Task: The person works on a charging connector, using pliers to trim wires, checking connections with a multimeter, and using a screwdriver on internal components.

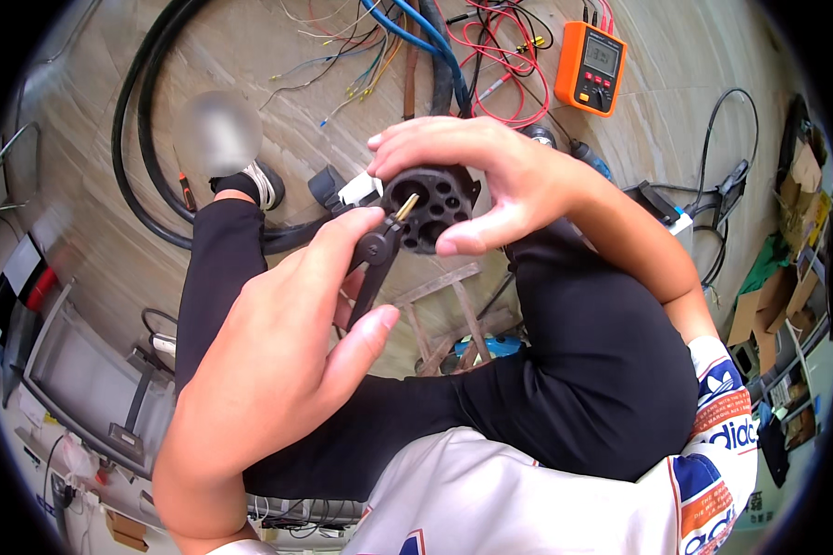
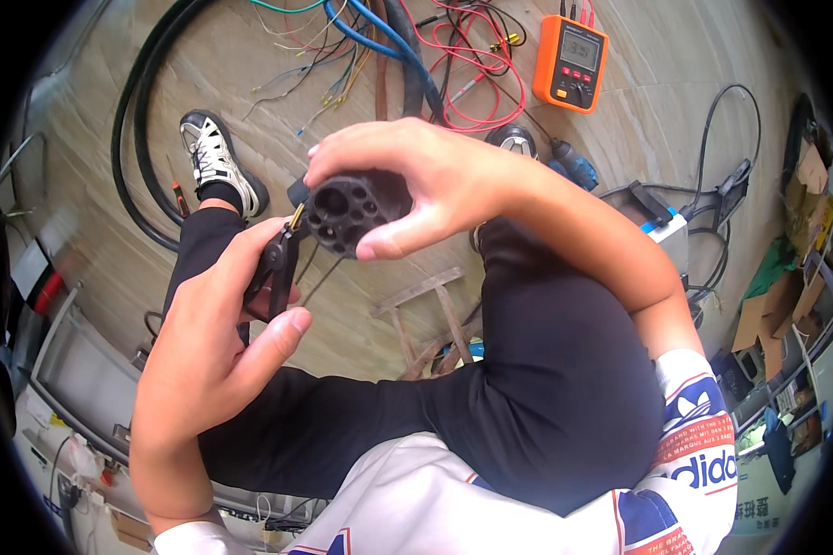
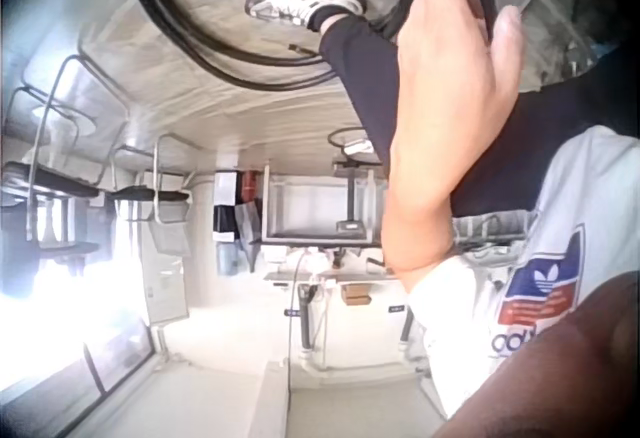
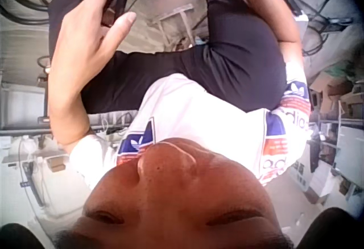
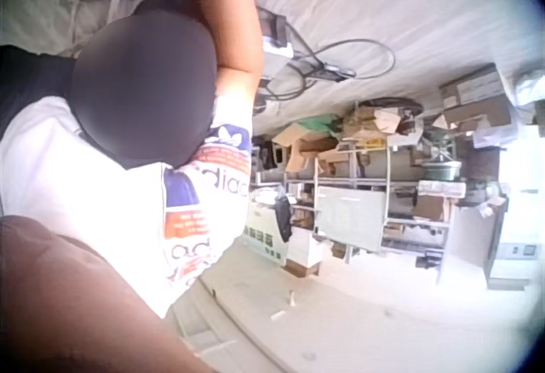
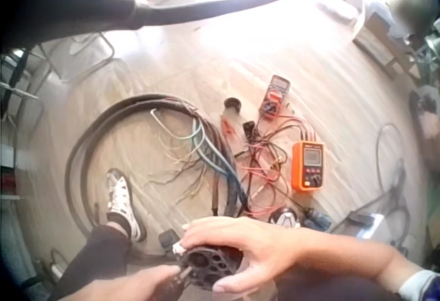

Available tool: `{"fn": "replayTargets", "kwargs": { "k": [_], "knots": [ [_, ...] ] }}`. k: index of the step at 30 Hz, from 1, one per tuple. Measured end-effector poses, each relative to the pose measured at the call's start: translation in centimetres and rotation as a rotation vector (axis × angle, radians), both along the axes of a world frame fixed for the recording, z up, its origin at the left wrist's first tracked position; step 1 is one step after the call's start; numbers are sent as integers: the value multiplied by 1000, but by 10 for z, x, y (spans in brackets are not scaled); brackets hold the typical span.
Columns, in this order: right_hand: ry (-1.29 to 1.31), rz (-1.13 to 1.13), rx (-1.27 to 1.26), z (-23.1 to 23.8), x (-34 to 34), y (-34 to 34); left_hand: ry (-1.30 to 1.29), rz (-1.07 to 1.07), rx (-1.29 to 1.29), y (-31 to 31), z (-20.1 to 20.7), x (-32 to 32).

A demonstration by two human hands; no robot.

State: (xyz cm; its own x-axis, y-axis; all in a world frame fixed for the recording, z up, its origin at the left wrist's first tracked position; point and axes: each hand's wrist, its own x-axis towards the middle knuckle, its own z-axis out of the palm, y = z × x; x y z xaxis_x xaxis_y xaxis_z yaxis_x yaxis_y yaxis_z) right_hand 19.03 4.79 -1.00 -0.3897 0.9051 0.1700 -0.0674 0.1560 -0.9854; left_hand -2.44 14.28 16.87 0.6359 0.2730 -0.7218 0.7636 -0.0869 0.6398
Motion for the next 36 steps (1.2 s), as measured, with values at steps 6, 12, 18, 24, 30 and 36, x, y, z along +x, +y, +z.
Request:
{"fn": "replayTargets", "kwargs": {
  "k": [6, 12, 18, 24, 30, 36],
  "knots": [
    [84, -44, -107, 7, 3, 9, 137, 242, -373, 5, 12, -2],
    [118, -100, -255, 13, 0, 9, 47, 477, -399, 27, -6, -6],
    [91, -241, -292, 10, -5, 14, 12, 374, -363, 56, -42, 11],
    [45, -324, -276, 13, -8, 11, -257, 441, -462, 68, -65, 31],
    [37, -359, -271, 15, -9, 11, -268, 536, -751, 75, -66, 36],
    [177, -386, -300, 7, -14, 8, -297, 629, -902, 62, -88, 34]
  ]
}}
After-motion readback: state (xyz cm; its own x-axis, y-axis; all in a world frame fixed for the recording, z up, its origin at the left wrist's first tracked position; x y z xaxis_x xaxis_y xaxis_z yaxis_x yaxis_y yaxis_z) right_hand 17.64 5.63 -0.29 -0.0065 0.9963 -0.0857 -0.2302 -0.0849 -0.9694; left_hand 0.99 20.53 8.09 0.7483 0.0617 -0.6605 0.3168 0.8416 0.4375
